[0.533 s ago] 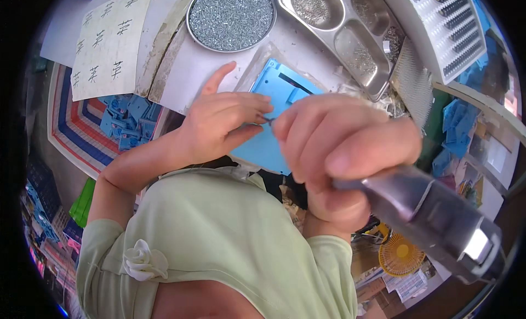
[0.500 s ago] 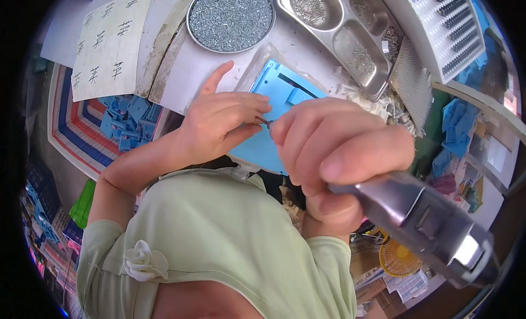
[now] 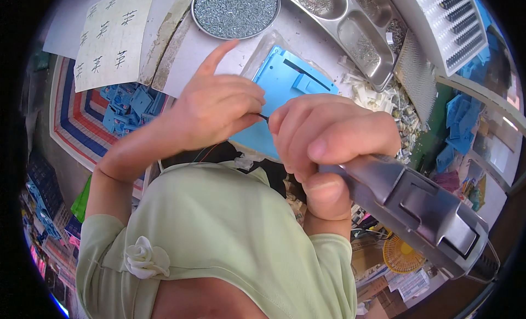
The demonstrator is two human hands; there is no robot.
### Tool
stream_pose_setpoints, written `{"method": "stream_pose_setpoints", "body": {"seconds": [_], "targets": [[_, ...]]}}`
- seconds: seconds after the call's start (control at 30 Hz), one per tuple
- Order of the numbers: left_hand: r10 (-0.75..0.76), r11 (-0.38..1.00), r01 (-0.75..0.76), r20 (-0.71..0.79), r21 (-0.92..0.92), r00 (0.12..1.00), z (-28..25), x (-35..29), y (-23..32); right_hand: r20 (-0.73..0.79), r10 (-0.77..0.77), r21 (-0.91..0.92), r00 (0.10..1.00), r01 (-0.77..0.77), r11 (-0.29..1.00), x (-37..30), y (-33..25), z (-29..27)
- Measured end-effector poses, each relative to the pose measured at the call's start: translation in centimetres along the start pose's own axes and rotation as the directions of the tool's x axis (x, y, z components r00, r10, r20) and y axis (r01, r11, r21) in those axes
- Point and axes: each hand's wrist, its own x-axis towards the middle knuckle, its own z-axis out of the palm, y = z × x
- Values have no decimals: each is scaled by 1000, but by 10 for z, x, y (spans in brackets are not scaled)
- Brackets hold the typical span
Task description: Assembling a blue plastic electronic device by fastening screws and soldering internal wiring.
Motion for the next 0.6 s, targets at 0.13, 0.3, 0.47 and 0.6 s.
{"method": "stream_pose_setpoints", "body": {"seconds": [0.13,0.3,0.47,0.6], "targets": [[-112,925,188,-235,331,966,-36,24,-74,-13,-12,-20,1000,12,1000,-4,9,8],[-179,698,291,-233,655,956,-35,30,-89,-57,48,68,997,-44,997,-10,21,22],[-266,766,343,-219,544,939,-38,32,-93,-36,36,55,999,-34,998,-10,32,27],[-345,714,385,-185,585,920,-35,35,-93,-11,-11,15,1000,11,1000,-10,43,31]]}}
